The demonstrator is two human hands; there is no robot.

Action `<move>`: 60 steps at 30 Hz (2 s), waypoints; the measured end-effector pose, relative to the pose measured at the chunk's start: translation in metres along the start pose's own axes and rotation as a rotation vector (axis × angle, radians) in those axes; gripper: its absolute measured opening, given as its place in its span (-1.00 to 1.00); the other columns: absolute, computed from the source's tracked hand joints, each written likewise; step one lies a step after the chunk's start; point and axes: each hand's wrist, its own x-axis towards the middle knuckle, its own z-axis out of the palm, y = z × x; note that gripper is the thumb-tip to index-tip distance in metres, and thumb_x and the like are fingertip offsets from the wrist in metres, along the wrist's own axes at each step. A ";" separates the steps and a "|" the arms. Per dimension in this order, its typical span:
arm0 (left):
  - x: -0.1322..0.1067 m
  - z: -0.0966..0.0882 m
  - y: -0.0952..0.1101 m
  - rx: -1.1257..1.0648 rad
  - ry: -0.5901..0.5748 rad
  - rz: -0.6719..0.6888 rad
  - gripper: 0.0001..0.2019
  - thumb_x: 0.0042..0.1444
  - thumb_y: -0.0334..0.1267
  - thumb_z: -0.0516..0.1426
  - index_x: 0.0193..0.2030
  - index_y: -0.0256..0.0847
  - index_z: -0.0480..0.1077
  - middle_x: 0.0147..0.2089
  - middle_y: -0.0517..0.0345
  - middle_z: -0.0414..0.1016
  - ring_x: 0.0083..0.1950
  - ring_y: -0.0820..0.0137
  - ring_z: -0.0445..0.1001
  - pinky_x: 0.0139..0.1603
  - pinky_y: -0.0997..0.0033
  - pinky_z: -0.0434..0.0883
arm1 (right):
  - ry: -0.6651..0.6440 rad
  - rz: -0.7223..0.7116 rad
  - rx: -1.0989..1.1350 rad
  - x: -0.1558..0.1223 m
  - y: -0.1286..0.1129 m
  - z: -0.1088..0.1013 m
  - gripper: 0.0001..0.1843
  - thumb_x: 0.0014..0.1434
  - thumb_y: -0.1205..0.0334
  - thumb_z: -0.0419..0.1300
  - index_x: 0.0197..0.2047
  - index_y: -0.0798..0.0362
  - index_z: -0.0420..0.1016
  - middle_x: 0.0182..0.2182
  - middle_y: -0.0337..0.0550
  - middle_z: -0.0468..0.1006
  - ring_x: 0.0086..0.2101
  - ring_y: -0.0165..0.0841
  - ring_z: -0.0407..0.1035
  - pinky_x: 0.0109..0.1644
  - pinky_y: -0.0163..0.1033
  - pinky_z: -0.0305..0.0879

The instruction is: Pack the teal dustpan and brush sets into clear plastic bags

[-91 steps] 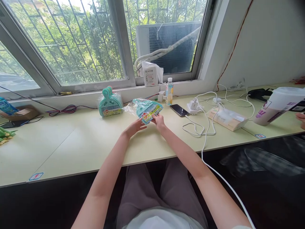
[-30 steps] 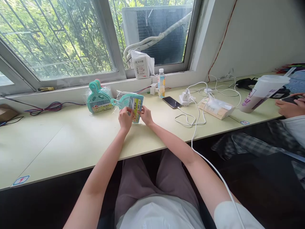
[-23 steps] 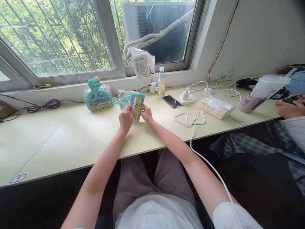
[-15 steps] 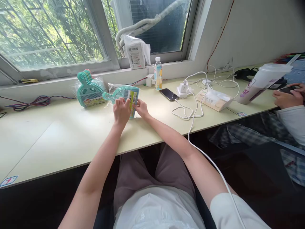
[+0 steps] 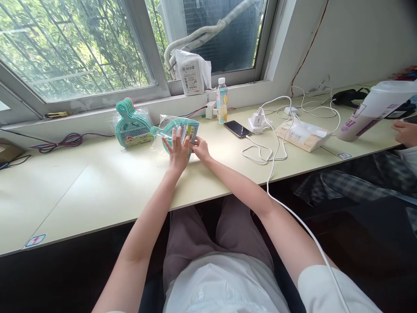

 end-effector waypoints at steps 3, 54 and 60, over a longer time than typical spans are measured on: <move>0.000 -0.001 0.003 -0.017 -0.017 -0.036 -0.54 0.21 -0.29 0.07 0.27 -0.05 0.29 0.50 0.07 -0.10 0.53 0.16 -0.39 0.36 -0.18 -0.65 | 0.015 0.009 0.074 0.000 -0.005 -0.004 -0.66 0.06 0.21 0.33 -0.09 0.05 0.43 -0.30 -0.15 0.62 -0.28 -0.30 0.54 -0.16 -0.08 0.57; -0.001 0.013 -0.016 -1.195 -0.277 -0.659 -0.35 0.14 0.02 0.20 0.31 -0.09 0.14 0.33 -0.15 0.28 0.25 0.09 0.39 0.25 -0.04 0.31 | 0.129 0.054 0.343 -0.001 -0.029 -0.020 -0.82 0.09 0.30 0.29 -0.26 0.05 0.35 -0.28 -0.10 0.62 -0.25 -0.29 0.55 -0.04 -0.06 0.54; -0.005 0.018 -0.017 -1.218 -0.417 -0.610 -0.35 0.04 0.03 0.28 0.25 -0.05 0.24 0.33 -0.16 0.27 0.33 0.07 0.28 0.25 -0.09 0.28 | 0.170 0.007 0.367 0.007 -0.032 -0.030 -0.86 0.11 0.30 0.25 -0.25 0.04 0.36 -0.23 -0.11 0.61 -0.25 -0.32 0.55 -0.02 -0.06 0.52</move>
